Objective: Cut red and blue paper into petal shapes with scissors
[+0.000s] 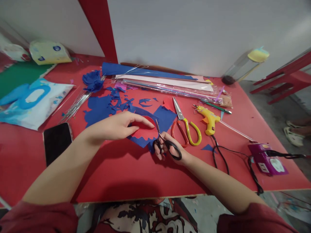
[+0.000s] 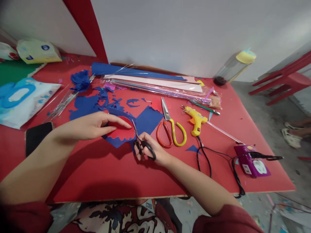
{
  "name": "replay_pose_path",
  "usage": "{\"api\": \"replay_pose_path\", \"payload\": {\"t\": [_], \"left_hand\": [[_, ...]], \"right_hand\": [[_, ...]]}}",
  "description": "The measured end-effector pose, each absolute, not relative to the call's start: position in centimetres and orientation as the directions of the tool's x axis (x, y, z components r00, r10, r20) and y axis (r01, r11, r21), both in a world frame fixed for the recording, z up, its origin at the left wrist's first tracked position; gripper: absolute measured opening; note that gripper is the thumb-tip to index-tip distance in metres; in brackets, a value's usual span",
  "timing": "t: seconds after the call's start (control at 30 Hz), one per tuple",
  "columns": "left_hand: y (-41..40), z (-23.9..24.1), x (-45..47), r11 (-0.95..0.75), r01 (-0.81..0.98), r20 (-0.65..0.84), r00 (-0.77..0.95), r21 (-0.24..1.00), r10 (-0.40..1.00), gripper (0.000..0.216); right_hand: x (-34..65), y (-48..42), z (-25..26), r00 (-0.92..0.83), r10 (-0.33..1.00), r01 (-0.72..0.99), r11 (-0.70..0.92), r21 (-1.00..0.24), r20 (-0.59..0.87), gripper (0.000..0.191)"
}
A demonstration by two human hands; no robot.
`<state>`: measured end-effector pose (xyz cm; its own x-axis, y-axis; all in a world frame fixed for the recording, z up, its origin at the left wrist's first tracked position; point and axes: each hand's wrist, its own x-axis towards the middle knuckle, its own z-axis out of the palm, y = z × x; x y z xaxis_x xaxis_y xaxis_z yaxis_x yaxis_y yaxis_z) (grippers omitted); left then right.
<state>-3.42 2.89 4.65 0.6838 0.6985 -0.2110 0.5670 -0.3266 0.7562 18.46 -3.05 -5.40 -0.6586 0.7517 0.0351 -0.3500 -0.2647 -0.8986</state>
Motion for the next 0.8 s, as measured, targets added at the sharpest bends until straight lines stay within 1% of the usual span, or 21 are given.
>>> {"api": "replay_pose_path", "payload": {"t": [0.27, 0.47, 0.8], "left_hand": [[2.94, 4.35, -3.53, -0.327, 0.572, -0.217, 0.683, 0.752, 0.697, 0.041], [3.01, 4.25, -3.54, -0.326, 0.57, -0.214, 0.682, 0.754, 0.699, 0.042], [3.06, 3.98, -3.53, -0.31, 0.569, -0.211, 0.671, 0.762, 0.711, 0.043]], "right_hand": [[18.46, -3.09, -5.56, -0.654, 0.756, -0.36, -0.267, -0.894, 0.038, 0.045], [18.35, -2.98, -5.26, -0.653, 0.756, -0.37, -0.262, -0.891, 0.049, 0.041], [18.32, -3.06, -5.49, -0.622, 0.782, -0.375, -0.261, -0.889, 0.032, 0.041]]}}
